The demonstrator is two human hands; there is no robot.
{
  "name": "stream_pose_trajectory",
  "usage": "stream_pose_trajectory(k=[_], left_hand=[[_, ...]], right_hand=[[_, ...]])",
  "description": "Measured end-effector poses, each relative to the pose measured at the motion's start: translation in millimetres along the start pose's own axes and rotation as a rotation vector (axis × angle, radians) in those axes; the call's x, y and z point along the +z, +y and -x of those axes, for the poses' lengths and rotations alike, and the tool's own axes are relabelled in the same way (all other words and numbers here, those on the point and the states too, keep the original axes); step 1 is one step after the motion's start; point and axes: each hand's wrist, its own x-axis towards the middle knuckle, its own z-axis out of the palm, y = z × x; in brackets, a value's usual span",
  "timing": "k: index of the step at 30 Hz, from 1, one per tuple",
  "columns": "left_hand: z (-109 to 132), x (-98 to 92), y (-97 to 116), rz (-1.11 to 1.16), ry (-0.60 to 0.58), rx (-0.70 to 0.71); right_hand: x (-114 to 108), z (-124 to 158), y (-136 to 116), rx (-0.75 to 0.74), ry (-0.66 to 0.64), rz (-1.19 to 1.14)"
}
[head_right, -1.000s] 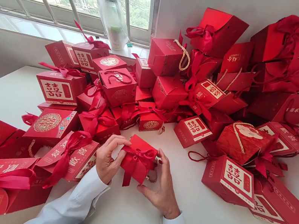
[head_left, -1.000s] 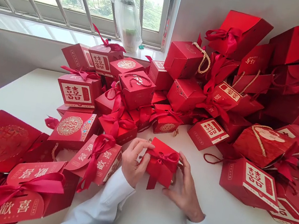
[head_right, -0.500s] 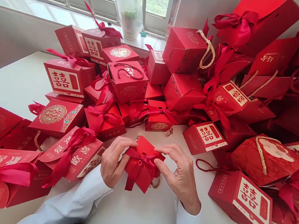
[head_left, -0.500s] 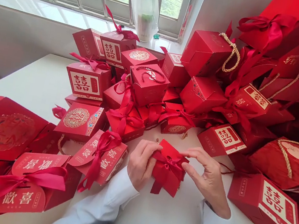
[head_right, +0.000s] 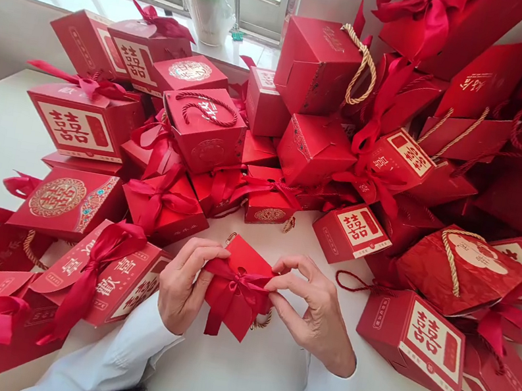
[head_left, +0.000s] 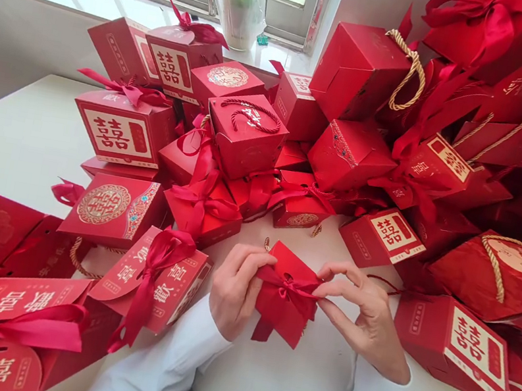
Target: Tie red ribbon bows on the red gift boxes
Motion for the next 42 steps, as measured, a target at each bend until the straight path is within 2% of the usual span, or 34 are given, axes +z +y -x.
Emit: stream_pose_trajectory(k=[14, 30, 38, 42], left_hand=[[0, 1.3, 6, -0.002, 0.004, -0.028], [3, 2.2, 4, 0.018, -0.034, -0.069], [1, 4.2, 4, 0.053, -0.018, -0.03], [1, 5.0, 4, 0.038, -0.046, -0.009]], right_hand=[[6, 2, 0, -0.052, 0.094, 0.11], [8, 0, 0, -0.02, 0.13, 0.136], [7, 2, 2, -0.064, 0.157, 0.149], [10, 2, 1, -0.104, 0.195, 0.209]])
